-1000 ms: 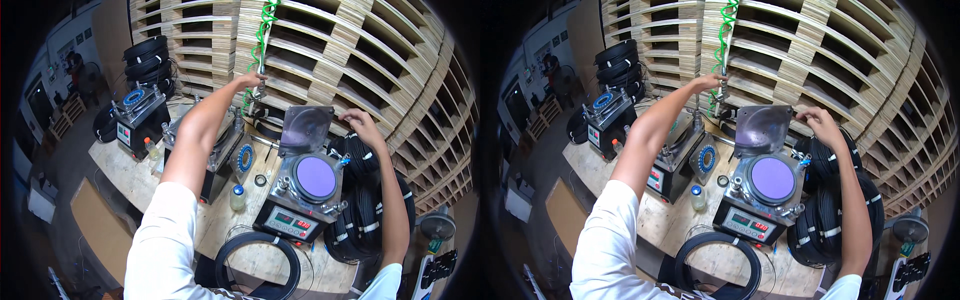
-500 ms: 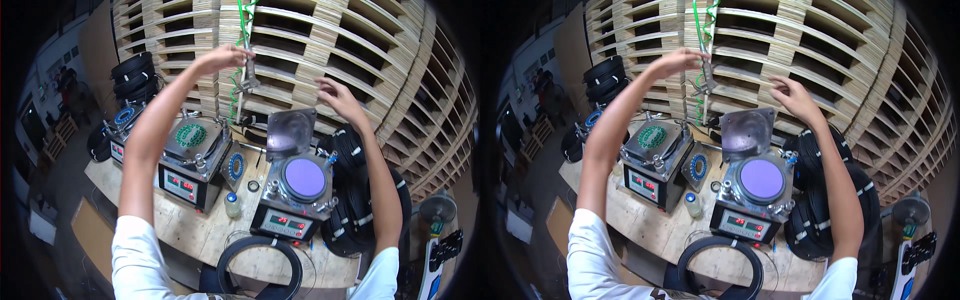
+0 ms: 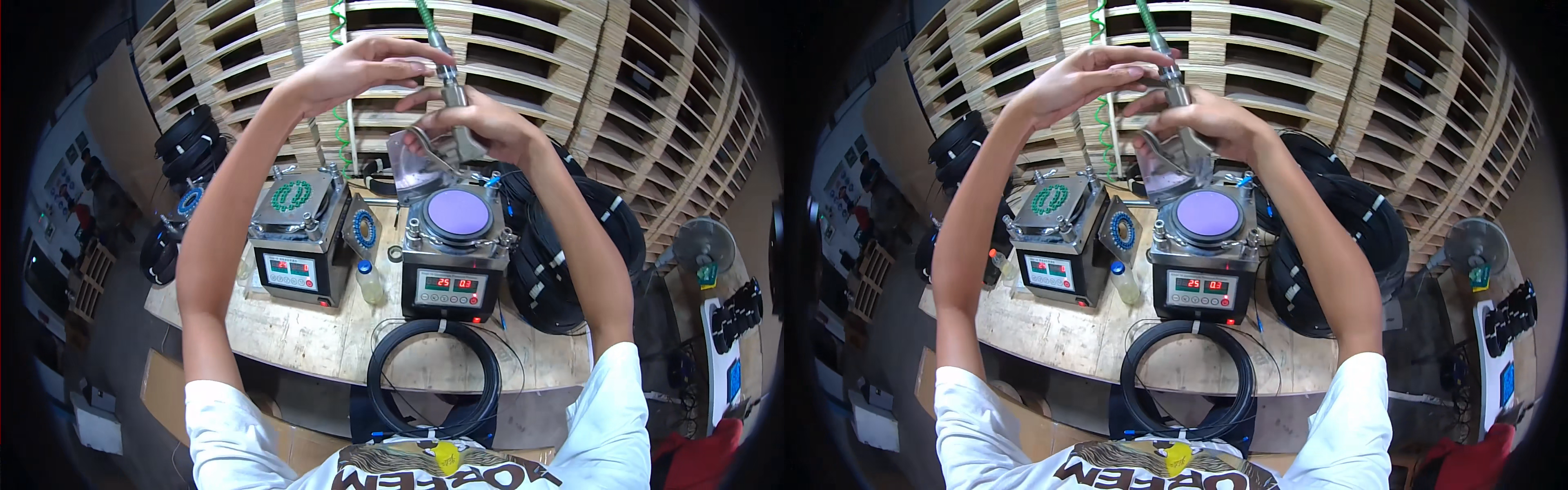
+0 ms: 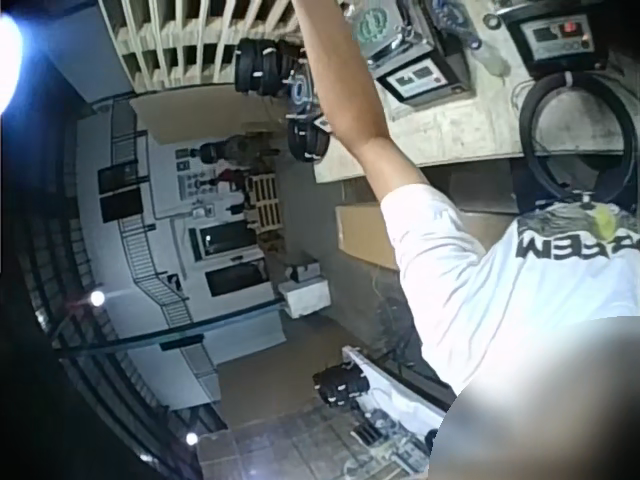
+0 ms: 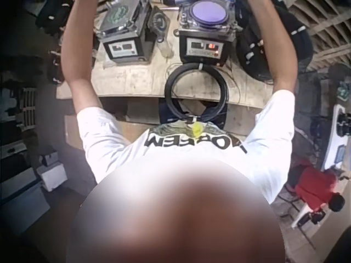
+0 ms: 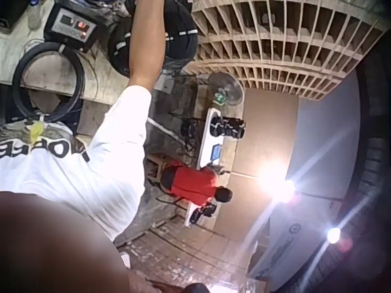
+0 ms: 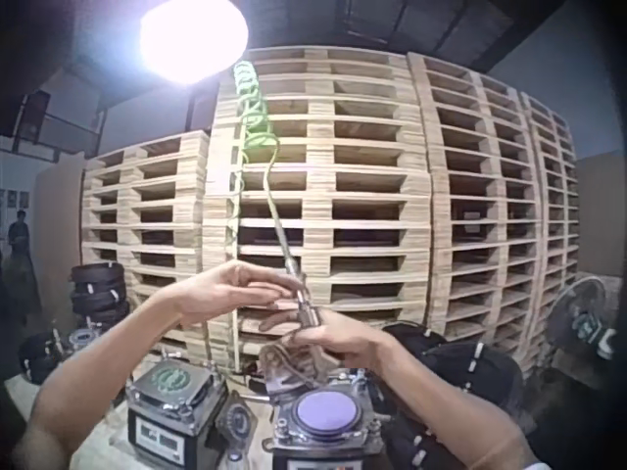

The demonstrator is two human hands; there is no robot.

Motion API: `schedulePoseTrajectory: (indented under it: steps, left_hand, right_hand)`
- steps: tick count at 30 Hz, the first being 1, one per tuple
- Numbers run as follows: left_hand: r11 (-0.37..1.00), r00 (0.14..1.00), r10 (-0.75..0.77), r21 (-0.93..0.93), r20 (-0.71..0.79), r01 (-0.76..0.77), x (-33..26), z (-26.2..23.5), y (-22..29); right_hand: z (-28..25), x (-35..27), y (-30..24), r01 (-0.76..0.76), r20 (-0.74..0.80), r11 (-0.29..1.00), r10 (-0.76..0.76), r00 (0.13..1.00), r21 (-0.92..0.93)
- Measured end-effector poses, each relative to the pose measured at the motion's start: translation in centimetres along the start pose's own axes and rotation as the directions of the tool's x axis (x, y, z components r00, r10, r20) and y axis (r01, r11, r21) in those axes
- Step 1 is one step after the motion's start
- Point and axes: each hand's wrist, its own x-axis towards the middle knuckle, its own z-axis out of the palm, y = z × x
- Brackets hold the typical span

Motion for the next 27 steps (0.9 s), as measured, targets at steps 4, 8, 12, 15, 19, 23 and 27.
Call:
schedulePoseTrajectory:
  steps: [4,8,12,15,19,23,27]
  left_hand:
    - [0.966,0.876,-0.136,-0.26,-0.462,0.013,-3.1,1.9,-4.7]
    - [0.9,0.726,-0.413,-0.365,-0.55,0.236,-9.5,8.5,-15.2]
    - [0.818,0.736,-0.559,-0.399,-0.381,0.414,-10.1,17.6,-20.7]
    - [0.884,0.674,-0.446,-0.174,-0.589,0.433,-10.5,18.0,-23.7]
    - [0.882,0.675,-0.387,-0.038,-0.628,0.47,-9.2,18.5,-24.0]
    - [0.886,0.707,-0.42,-0.09,-0.568,0.454,-9.7,18.6,-24.5]
    - [0.906,0.71,-0.38,-0.085,-0.593,0.414,-9.7,19.0,-25.3]
  right_hand:
    - [1.1,-5.1,1.2,-0.073,-0.343,0.996,0.051,0.938,-0.051]
    - [3.2,-8.2,4.9,0.024,-0.554,0.999,-0.007,0.832,0.022]
    - [5.4,-10.3,10.1,0.123,-0.735,0.992,-0.092,0.671,-0.012]
    - [7.7,-9.6,13.2,0.151,-0.712,0.987,-0.143,0.688,-0.053]
    - [8.1,-8.5,15.1,0.22,-0.713,0.969,-0.229,0.662,-0.107]
    - [8.0,-9.2,14.6,0.187,-0.771,0.974,-0.215,0.599,-0.127]
    - [6.1,-11.0,14.2,0.149,-0.832,0.965,-0.26,0.491,-0.214]
